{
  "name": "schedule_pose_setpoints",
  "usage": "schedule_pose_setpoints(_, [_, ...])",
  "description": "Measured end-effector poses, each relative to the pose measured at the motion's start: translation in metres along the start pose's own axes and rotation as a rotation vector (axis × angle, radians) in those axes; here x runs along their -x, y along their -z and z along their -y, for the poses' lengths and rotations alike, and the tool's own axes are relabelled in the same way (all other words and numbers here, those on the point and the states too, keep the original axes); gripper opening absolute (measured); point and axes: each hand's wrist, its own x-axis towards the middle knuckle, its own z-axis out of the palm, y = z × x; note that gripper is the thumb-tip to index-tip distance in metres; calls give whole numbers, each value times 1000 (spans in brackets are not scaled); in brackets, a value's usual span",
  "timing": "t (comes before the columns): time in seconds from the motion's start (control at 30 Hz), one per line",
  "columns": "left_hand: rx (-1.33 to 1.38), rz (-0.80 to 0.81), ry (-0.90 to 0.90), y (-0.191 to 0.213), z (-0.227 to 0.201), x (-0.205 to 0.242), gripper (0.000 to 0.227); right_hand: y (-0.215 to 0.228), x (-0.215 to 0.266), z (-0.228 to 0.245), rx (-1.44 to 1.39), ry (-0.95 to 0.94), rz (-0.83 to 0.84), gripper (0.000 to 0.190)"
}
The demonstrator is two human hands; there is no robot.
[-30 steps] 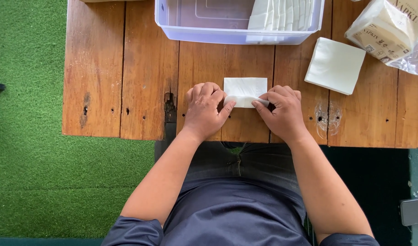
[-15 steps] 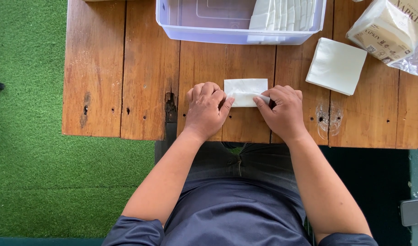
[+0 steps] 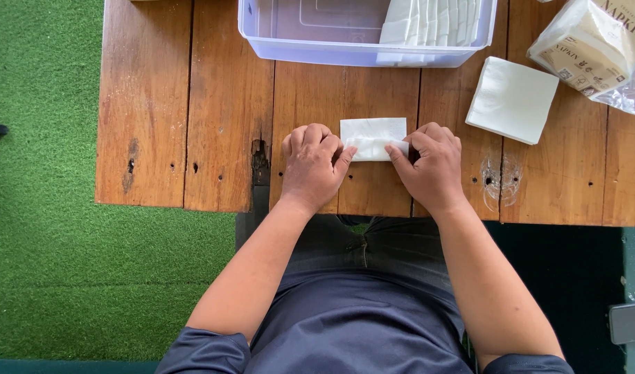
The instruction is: The person folds white paper napkins by hand on a wooden table. They fold each napkin into a smaller rectangle, crease it, and place it into a clear plastic container. The process is repeated for multiple napkins.
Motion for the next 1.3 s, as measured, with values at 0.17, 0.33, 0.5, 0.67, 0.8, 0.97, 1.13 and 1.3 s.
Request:
schedule_pose_setpoints(0.17, [-26,-8,2,-1,-1,0,41,-3,1,-3,12,21,-19,28])
schedule_pose_setpoints(0.33, [-23,-26,1,-2,-1,0,42,-6,1,-9,36,22,-13,28])
schedule_pose_setpoints(0.5, [-27,-32,9,-3,-1,0,41,-8,2,-11,32,17,-19,29])
schedule_pose_setpoints(0.67, [-29,-39,10,-3,-2,1,40,-8,1,-10,48,21,-19,30])
schedule_pose_setpoints(0.8, [-42,-46,-1,-3,-2,2,39,-9,1,-12,62,36,-32,32])
schedule_pose_setpoints(0.97, [-54,-53,-9,-4,-1,2,39,-8,1,-9,63,26,-27,32])
schedule_pose_setpoints(1.13, [-48,-49,-3,-4,-2,3,37,-8,1,-8,70,14,-22,31])
schedule_pose_setpoints(1.3, [-39,-108,-12,-4,1,5,29,-7,1,-6,20,-31,-46,31])
